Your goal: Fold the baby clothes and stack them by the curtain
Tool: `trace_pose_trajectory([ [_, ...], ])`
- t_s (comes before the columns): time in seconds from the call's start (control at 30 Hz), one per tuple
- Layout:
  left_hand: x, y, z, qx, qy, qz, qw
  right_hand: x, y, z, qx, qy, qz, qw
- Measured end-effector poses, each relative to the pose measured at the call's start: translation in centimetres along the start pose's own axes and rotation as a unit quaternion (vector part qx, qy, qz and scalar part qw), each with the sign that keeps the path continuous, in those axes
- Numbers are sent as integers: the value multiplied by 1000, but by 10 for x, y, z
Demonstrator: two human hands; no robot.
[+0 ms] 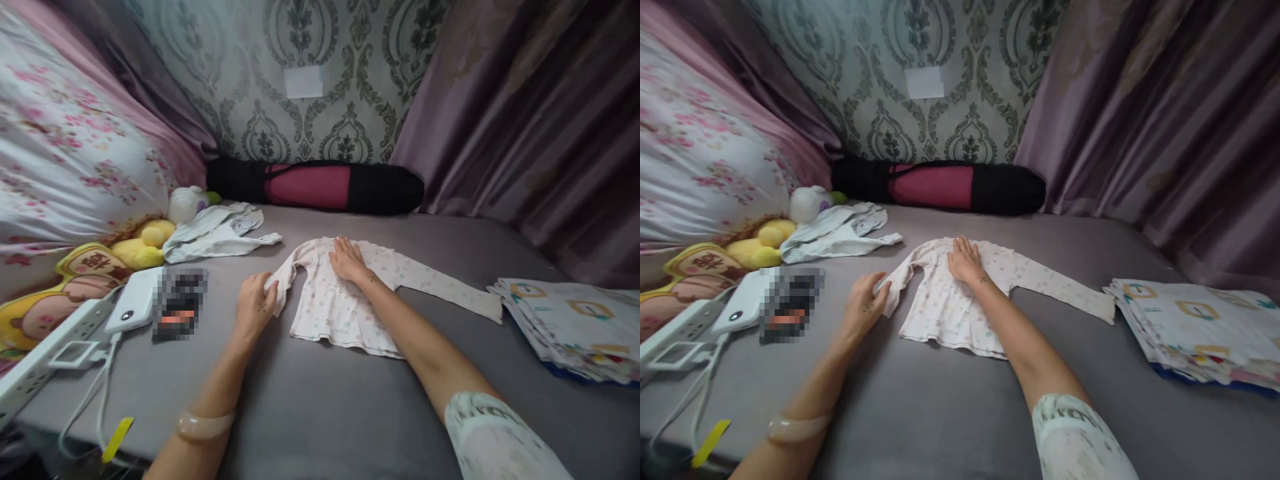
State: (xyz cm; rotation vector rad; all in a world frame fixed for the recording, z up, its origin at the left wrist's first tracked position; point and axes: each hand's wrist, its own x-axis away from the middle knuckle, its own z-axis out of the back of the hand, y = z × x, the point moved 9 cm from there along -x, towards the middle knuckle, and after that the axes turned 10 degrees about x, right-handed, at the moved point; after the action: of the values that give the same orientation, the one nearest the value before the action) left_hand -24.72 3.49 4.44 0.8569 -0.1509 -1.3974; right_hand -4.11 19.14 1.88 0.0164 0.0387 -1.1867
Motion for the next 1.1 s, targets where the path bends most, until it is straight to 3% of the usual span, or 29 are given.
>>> trace_pose_trajectory([
  [0.1, 4, -29, 0, -79, -3, 81, 994, -15, -21, -14, -36, -31, -3, 999],
  [0.2, 7, -44, -3, -106, -38, 125, 986, -25, -23, -24, -41, -24, -31, 998],
  [0.33, 0, -58, -8, -25, -107, 192, 975, -25, -23, -26, -15, 15, -28, 999],
  [0.4, -8, -64, -13, 49, -159, 209, 964, -23, -24, -26, -6, 24, -23, 999],
  [0.47, -21, -73, -12, 103, -176, 216, 955, -21, -25, -24, 0, 31, -22, 999],
  [0.6, -57, -95, 9, 88, -121, 219, 964, -21, -26, -20, 7, 43, -24, 999],
  [0.77, -105, -89, 12, 0, -161, 111, 981, -21, -26, -21, 18, 42, -26, 999],
  [0.9, -130, -89, 19, -120, -76, 52, 988, -21, -26, -20, 21, 45, -29, 998],
  [1.0, -133, -97, 18, -143, -27, 63, 987, -20, -27, -20, 22, 45, -25, 998],
  [1.1, -134, -111, 20, -121, -10, 130, 984, -21, -26, -21, 21, 49, -22, 998],
])
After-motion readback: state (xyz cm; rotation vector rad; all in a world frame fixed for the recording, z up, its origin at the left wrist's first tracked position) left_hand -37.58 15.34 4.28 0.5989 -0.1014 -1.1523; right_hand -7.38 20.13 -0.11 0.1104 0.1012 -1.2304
